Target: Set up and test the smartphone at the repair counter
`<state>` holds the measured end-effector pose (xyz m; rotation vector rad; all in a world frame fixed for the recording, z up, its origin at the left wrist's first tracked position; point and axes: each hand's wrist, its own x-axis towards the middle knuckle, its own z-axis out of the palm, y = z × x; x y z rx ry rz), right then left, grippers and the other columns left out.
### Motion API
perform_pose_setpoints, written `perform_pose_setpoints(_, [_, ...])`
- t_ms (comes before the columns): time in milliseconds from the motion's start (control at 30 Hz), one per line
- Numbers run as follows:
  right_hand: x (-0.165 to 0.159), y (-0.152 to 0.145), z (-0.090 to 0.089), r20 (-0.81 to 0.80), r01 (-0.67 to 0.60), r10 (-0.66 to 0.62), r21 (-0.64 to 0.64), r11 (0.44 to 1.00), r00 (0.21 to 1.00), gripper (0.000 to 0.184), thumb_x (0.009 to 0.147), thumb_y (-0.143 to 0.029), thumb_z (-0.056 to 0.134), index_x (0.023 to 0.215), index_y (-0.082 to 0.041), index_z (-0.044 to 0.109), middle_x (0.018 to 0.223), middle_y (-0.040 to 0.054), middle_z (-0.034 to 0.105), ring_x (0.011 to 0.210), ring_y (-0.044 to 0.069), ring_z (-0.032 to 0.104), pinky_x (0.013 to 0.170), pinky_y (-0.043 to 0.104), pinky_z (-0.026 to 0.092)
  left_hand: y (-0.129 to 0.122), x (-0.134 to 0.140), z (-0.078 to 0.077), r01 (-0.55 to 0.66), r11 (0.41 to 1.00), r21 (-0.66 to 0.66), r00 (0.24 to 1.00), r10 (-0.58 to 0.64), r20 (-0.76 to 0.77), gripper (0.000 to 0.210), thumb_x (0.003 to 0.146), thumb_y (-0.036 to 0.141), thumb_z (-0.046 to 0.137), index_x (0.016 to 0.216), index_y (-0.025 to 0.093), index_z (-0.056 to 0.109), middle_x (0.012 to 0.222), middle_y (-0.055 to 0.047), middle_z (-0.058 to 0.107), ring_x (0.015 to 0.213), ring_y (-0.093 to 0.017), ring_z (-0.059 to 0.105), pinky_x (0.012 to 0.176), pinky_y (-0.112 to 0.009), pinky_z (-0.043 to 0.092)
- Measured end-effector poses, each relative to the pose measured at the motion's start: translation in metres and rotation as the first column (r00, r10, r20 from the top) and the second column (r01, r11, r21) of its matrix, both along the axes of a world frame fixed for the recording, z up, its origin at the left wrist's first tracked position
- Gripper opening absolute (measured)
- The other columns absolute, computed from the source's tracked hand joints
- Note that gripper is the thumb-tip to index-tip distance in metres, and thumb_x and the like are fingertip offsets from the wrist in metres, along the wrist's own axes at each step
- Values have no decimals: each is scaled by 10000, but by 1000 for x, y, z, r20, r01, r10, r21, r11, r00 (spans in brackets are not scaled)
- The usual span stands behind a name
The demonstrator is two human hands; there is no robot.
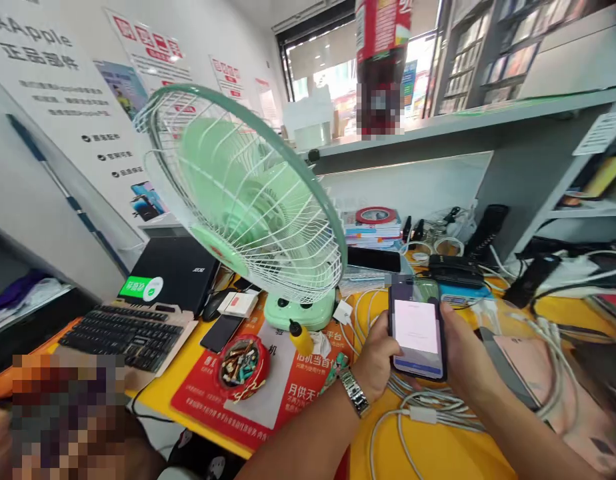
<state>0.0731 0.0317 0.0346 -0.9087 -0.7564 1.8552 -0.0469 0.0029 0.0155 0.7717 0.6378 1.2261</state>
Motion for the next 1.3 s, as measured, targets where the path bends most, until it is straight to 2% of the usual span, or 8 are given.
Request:
perform_pose_setpoints(133, [-1, -3, 4, 24, -49, 49, 25, 998, 999, 498, 847, -627, 386, 890, -195, 631, 654, 85, 695, 409, 241, 590, 335, 339, 443, -2, 0, -2, -19, 1000, 11, 999, 20, -42, 507, 639, 174, 518, 1144, 199, 558, 1007, -48, 637, 683, -166, 610, 454, -209, 479])
perform_pose_setpoints(400, [-1, -2, 1, -13, -14, 14, 61, 998, 1000, 474, 881, -566, 399, 1080, -182, 593, 747, 79, 713, 493, 226, 635, 371, 299, 465, -4, 2, 0, -53, 998, -45, 983, 45, -176, 492, 721, 193, 564, 1206, 241, 502, 1022, -53, 621, 629, -160, 601, 331, -169, 421])
perform_pose_setpoints(733, [-2, -3, 2, 6, -68, 67, 61, 996, 998, 495, 870, -608, 343, 958, -190, 593, 687, 61, 665, 472, 211, 586, 389, 302, 442, -6, 4, 3, -94, 993, -73, 973, 76, -219, 508, 711, 235, 613, 1209, 252, 510, 942, -26, 609, 605, -150, 572, 343, -197, 446])
perform_pose_setpoints(867, [3, 2, -2, 197, 23, -72, 240, 971, 978, 495, 873, -593, 361, 1018, -177, 587, 815, 86, 683, 662, 247, 638, 514, 332, 494, -6, 4, 3, -72, 996, -58, 985, 62, -164, 391, 796, 346, 566, 1171, 242, 535, 911, -34, 612, 643, -168, 593, 352, -189, 451])
perform_pose_setpoints(967, [12, 14, 10, 442, 62, -406, 613, 788, 800, 447, 875, -515, 438, 1174, -206, 558, 1097, 89, 659, 971, 253, 608, 767, 348, 492, -5, 4, 2, -47, 997, -57, 989, 39, -142, 402, 877, 488, 439, 1170, 233, 543, 980, -59, 621, 703, -187, 617, 365, -187, 456])
perform_pose_setpoints(1067, [13, 30, 40, 574, -144, -665, 798, 586, 478, 404, 919, -448, 379, 1136, -190, 599, 1134, 103, 647, 1005, 240, 593, 831, 337, 441, -5, 4, -1, -32, 999, -27, 980, 26, -197, 433, 892, 511, 424, 1213, 239, 527, 1071, -71, 607, 787, -207, 623, 400, -201, 490])
perform_pose_setpoints(1200, [-7, 45, 79, 777, -570, -629, 509, 645, -18, 575, 939, -535, 283, 707, -191, 681, 733, 105, 685, 725, 249, 633, 633, 316, 394, -5, 4, -3, -11, 1000, -12, 978, 8, -210, 414, 905, 490, 418, 1232, 253, 514, 1121, -65, 588, 857, -227, 616, 433, -245, 535])
perform_pose_setpoints(1300, [-21, 50, 88, 757, -654, -630, 390, 648, -174, 620, 933, -557, 274, 700, -185, 712, 719, 130, 689, 732, 271, 648, 608, 317, 380, -5, 4, -2, -10, 1000, -15, 983, 7, -186, 400, 910, 486, 407, 1202, 240, 526, 1118, -70, 586, 879, -237, 612, 433, -246, 536])
